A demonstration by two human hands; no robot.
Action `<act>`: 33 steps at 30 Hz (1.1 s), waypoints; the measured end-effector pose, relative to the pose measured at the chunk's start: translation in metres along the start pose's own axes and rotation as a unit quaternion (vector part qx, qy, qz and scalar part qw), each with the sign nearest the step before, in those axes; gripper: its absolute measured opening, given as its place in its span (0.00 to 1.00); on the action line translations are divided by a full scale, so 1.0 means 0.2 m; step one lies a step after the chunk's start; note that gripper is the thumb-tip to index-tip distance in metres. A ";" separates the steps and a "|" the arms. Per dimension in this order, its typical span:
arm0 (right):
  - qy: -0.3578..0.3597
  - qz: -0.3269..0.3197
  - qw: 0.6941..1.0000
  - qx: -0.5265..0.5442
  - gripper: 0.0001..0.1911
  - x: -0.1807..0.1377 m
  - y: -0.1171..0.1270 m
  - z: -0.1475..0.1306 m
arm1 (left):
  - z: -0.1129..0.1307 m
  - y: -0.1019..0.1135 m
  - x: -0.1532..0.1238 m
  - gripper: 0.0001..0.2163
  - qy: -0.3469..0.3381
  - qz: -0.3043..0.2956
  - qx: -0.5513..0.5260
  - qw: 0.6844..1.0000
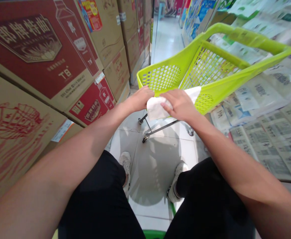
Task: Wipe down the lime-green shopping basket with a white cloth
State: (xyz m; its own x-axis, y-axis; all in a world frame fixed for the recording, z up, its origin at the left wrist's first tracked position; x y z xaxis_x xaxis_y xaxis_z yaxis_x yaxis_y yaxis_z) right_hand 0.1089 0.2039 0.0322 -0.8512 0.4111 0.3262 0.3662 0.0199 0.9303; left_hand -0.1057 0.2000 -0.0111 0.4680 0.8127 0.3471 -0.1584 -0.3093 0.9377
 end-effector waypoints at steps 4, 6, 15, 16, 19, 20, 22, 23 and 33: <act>-0.178 0.050 0.977 -0.109 0.36 -0.11 0.17 0.42 | -0.02 0.01 -0.02 0.19 -0.010 0.003 0.005 1.000; -0.201 0.071 0.968 -0.132 0.39 -0.13 0.19 0.48 | -0.02 0.00 -0.01 0.20 -0.005 0.010 0.005 1.000; 0.050 0.066 0.996 -0.018 0.31 0.03 -0.11 -0.05 | -0.02 -0.02 0.00 0.12 -0.017 0.044 -0.014 0.999; 0.028 0.071 0.997 -0.023 0.30 0.01 -0.08 0.03 | -0.03 -0.01 -0.01 0.12 -0.018 0.039 -0.018 0.999; -0.091 0.131 0.983 -0.090 0.34 -0.10 0.09 0.42 | -0.07 0.02 -0.03 0.17 -0.007 0.015 -0.025 1.000; -0.120 0.162 0.972 -0.123 0.36 -0.15 0.15 0.55 | -0.08 0.02 -0.03 0.18 -0.002 0.011 -0.028 1.000; -0.151 0.207 0.953 -0.162 0.42 -0.22 0.24 0.72 | -0.08 0.03 -0.04 0.19 0.005 0.008 -0.037 0.999; -0.160 0.219 0.947 -0.172 0.43 -0.24 0.25 0.75 | -0.07 0.04 -0.04 0.19 0.007 0.008 -0.040 0.999; -0.026 0.127 0.989 -0.068 0.30 -0.05 -0.07 0.07 | 0.01 0.08 -0.04 0.25 0.150 0.025 0.076 0.985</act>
State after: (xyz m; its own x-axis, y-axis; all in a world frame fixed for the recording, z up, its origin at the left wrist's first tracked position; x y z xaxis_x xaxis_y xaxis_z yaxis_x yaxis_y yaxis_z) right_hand 0.1178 0.2129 0.0138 -0.7161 0.4342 0.5466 0.5090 -0.2109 0.8345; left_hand -0.1102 0.1876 0.0002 0.1805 0.8968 0.4038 -0.0313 -0.4052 0.9137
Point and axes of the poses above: each hand's wrist, its own x-axis towards the middle knuckle, its own y-axis out of the back of the hand, z = x × y, the point moved 4 cm from there along x, towards the middle knuckle, and after that the axes turned 10 degrees about x, right-handed, at the moved point
